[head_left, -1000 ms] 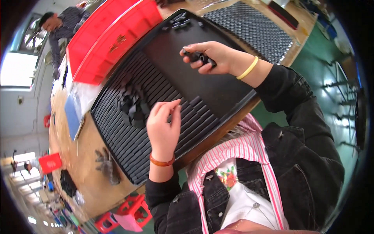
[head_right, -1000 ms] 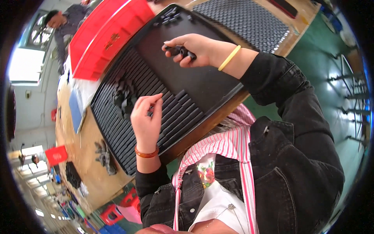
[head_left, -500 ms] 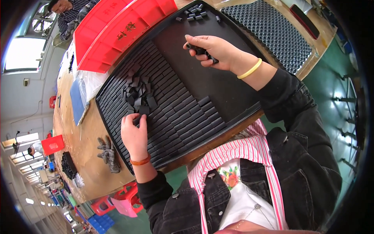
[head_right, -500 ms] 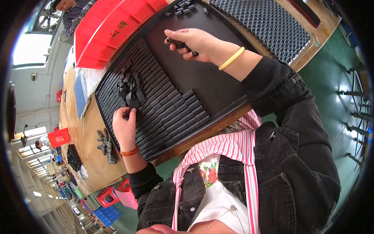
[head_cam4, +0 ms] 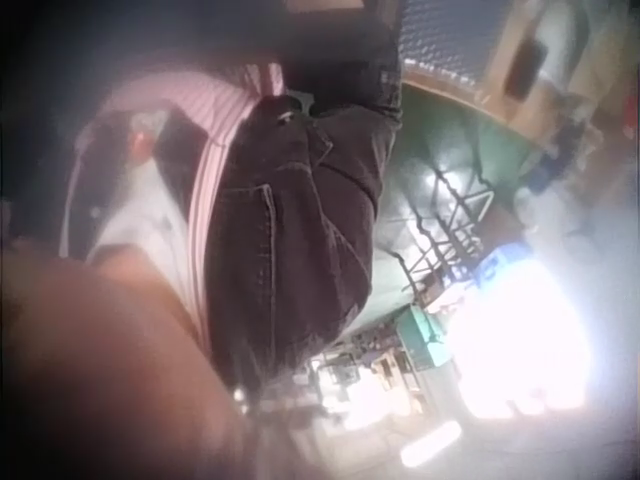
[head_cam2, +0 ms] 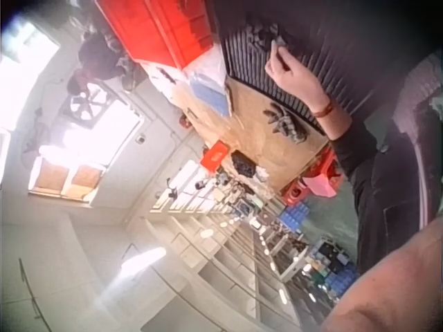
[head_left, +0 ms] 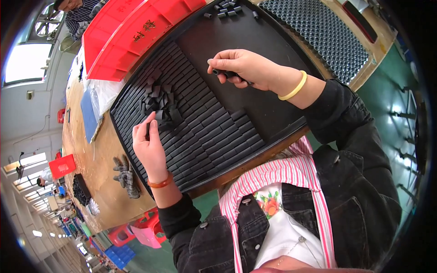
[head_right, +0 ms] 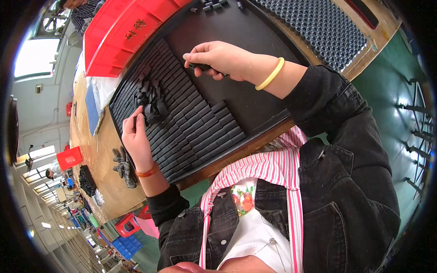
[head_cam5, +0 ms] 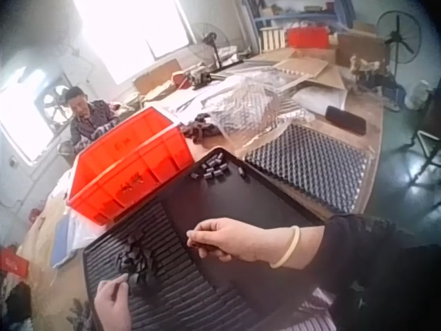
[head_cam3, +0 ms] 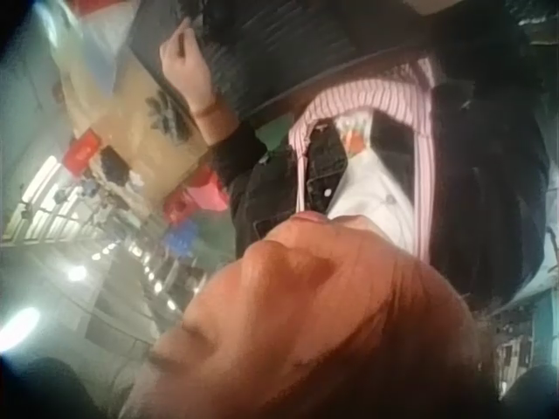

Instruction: The person sorts small black cylindrical parts by hand, arranging them from a storage bin into a slotted tray.

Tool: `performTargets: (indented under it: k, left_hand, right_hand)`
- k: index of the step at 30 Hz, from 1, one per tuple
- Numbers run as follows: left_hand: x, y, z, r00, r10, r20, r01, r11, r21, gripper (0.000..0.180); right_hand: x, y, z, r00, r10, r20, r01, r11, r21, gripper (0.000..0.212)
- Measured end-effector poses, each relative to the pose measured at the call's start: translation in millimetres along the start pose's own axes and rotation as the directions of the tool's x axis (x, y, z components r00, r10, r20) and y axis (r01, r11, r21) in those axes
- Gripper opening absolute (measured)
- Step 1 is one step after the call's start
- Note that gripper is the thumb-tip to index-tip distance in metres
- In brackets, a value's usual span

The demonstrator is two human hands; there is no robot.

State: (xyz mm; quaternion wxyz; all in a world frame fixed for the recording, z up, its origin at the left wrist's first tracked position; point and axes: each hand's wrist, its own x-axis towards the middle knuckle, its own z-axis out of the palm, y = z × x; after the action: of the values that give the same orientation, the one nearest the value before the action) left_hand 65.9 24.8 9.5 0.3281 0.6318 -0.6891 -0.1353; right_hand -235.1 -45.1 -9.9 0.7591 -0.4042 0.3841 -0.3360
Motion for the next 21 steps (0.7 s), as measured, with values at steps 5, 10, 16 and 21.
performTargets:
  k: [5, 10, 16, 21]
  left_hand:
    - [2.4, 56.9, 18.5, 0.962, -0.187, 0.2, 0.269, 0.78, -0.565, 0.039]
    - [7.6, 74.2, 44.5, 0.947, -0.071, 0.314, 0.265, 0.728, -0.632, 0.044]
    - [6.2, 83.0, 63.6, 0.947, 0.318, -0.035, -0.32, 0.935, -0.152, 0.036]
    - [6.6, 80.4, 61.8, 0.899, 0.435, -0.052, -0.415, 0.884, 0.214, 0.035]
  right_hand:
    - [-12.1, -1.6, 11.4, 0.989, 0.038, 0.141, -0.02, 0.992, -0.123, 0.024]
    - [-10.3, 6.8, 22.0, 0.956, -0.151, 0.251, 0.233, 0.912, -0.338, 0.023]
    - [-13.2, 0.5, 22.1, 0.962, -0.222, 0.158, 0.267, 0.877, -0.398, 0.02]
    - [-17.3, -1.1, 24.4, 0.962, -0.232, 0.147, 0.274, 0.844, -0.462, 0.021]
